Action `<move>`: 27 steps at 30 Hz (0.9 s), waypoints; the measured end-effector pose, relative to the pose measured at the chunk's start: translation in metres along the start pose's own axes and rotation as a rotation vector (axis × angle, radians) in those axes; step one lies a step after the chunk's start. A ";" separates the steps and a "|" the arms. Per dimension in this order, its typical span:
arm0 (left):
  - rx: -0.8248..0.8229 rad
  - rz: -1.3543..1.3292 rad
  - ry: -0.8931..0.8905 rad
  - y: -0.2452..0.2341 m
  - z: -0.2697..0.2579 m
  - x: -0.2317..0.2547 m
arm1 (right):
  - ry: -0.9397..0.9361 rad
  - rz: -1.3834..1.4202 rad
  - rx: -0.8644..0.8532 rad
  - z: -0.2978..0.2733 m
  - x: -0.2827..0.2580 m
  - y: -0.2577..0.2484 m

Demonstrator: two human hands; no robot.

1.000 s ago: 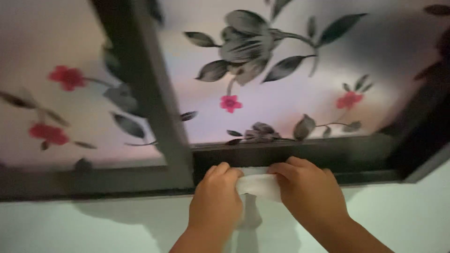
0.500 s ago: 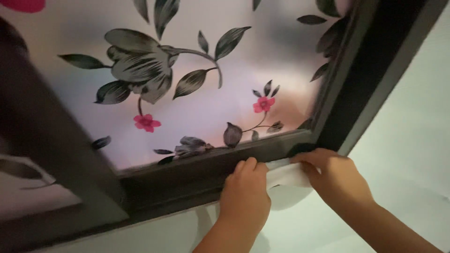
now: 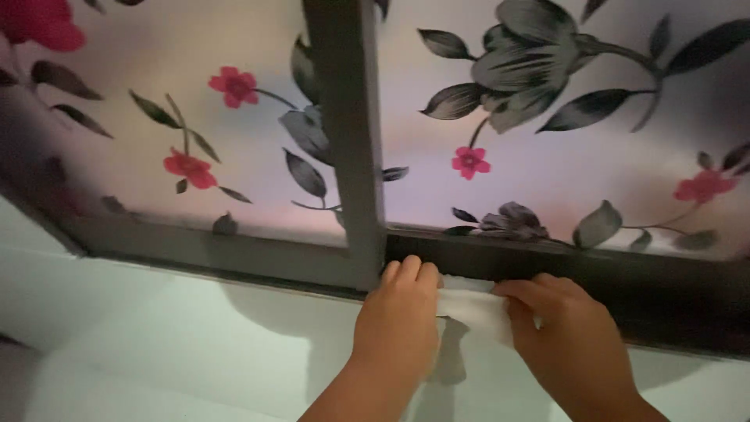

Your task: Cleaning a floral glass sliding door and its tracks using a cloth.

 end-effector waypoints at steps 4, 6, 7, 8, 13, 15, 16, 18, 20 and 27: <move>0.056 0.012 0.070 0.003 0.000 -0.005 | 0.028 -0.019 -0.009 0.004 -0.008 -0.005; 0.029 0.075 0.038 0.004 0.006 0.001 | -0.009 -0.080 -0.032 0.005 -0.004 -0.011; 0.011 0.073 0.059 0.005 0.007 0.010 | 0.018 -0.085 -0.028 0.004 0.005 -0.011; -0.019 0.027 0.024 0.005 0.008 0.016 | 0.005 -0.057 -0.003 0.003 0.012 -0.012; 0.018 -0.069 0.148 0.052 0.018 0.045 | 0.141 -0.121 -0.025 -0.005 0.071 -0.030; 0.050 -0.128 0.287 0.077 0.024 0.073 | 0.139 -0.158 0.078 -0.014 0.109 -0.038; 0.031 -0.138 0.306 0.089 0.027 0.087 | 0.165 -0.169 0.082 -0.018 0.129 -0.040; -0.021 -0.154 0.371 0.112 0.031 0.116 | 0.146 -0.228 0.194 -0.026 0.161 -0.049; -0.038 -0.173 0.418 0.127 0.032 0.136 | 0.256 -0.221 0.149 -0.031 0.180 -0.059; -0.041 -0.029 0.387 0.127 0.031 0.137 | 0.309 -0.062 0.147 -0.031 0.181 -0.049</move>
Point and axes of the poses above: each hand's wrist, its own z-axis towards the middle knuckle, its own y-axis out of the palm, x = y × z, the point moved 6 cm from there along z, towards the middle knuckle, and after that the axes turned 13 degrees about -z, right-handed, at the moved point
